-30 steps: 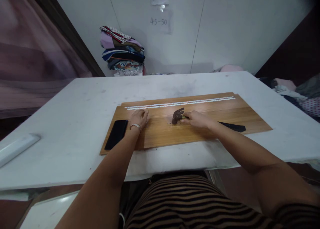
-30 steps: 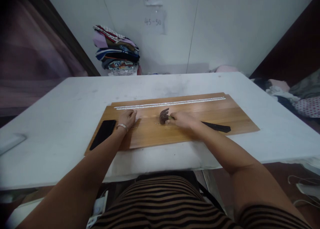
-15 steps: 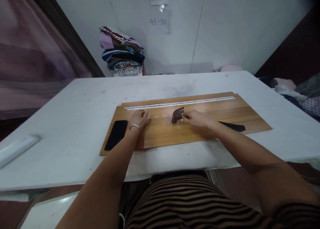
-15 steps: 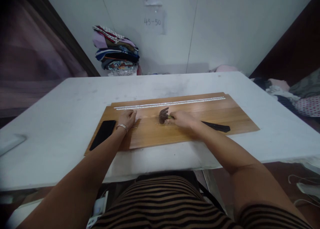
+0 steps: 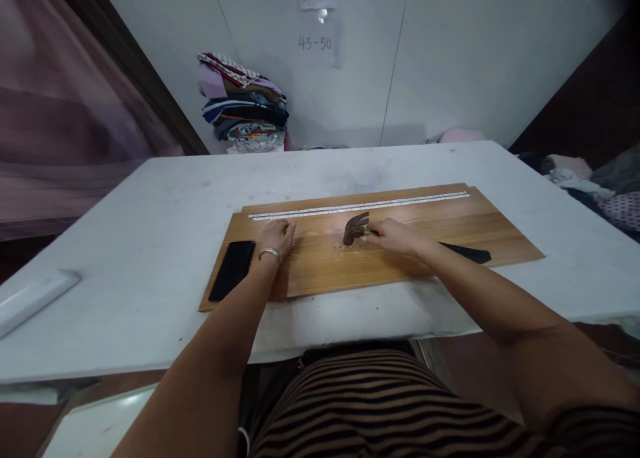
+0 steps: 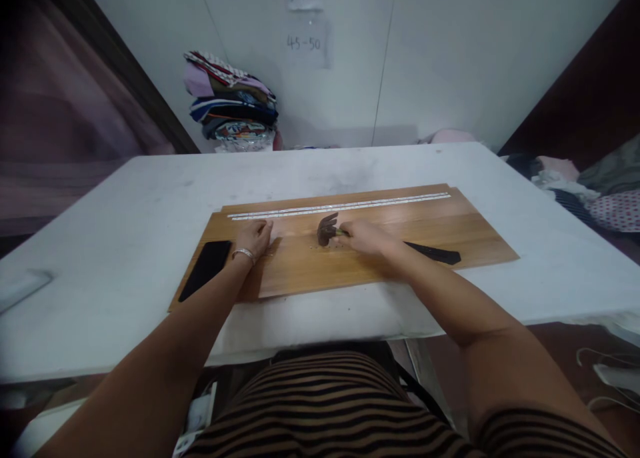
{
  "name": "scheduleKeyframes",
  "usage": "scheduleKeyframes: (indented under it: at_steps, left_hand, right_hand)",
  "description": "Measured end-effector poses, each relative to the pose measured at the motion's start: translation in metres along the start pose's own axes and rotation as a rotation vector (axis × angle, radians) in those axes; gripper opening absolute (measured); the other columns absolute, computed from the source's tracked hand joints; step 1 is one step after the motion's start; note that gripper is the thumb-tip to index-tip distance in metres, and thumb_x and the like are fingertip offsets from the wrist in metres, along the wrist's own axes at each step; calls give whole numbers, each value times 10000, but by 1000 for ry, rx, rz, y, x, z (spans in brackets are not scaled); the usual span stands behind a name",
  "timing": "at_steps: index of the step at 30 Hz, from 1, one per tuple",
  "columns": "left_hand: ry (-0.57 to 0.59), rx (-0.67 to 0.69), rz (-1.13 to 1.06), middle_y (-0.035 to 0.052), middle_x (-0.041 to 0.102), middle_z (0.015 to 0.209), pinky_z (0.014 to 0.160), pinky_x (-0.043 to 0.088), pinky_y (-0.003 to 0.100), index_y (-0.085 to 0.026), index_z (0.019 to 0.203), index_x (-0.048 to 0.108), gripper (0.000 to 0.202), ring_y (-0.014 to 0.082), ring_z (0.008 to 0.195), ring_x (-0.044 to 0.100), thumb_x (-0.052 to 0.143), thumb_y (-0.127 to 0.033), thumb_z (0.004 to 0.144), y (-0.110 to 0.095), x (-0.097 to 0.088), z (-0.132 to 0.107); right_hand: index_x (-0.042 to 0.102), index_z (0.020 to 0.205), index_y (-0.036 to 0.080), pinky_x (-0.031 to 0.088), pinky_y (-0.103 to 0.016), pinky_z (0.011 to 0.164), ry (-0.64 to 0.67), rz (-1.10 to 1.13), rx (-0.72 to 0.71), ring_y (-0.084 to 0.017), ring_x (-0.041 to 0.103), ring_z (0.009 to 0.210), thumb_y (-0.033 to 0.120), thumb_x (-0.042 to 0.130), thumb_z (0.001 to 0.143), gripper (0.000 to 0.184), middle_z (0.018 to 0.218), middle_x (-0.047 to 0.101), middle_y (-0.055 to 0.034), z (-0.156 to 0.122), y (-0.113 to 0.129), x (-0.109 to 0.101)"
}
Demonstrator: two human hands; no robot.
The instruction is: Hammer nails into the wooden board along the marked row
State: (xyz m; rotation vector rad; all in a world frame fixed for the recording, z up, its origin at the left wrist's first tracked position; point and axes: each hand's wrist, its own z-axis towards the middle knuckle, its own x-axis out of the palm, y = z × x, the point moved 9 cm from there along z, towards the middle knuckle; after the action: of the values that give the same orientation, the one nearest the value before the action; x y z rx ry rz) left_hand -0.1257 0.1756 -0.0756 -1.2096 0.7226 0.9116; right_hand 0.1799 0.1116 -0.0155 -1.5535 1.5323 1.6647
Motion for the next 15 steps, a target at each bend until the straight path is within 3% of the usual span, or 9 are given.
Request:
scheduleKeyframes:
  at_steps: [8, 15]
  left_hand:
    - [15, -6, -9, 140, 767, 1112, 1031, 484, 397, -207, 916, 754, 452, 299, 1127, 660, 398, -477, 989, -1, -1, 0]
    - [6, 2, 18, 129, 773, 1066, 1003, 494, 384, -216, 886, 748, 455, 285, 1083, 665, 392, -476, 997, -1, 0, 1]
  right_hand:
    - [743, 1144, 213, 453, -296, 788, 9, 12, -5, -255, 686, 919, 602, 537, 999, 463, 1054, 776, -113, 1, -4, 7]
    - [733, 1121, 189, 422, -294, 728, -2, -13, -14, -235, 663, 838, 567, 502, 1015, 455, 995, 766, -109, 2, -6, 4]
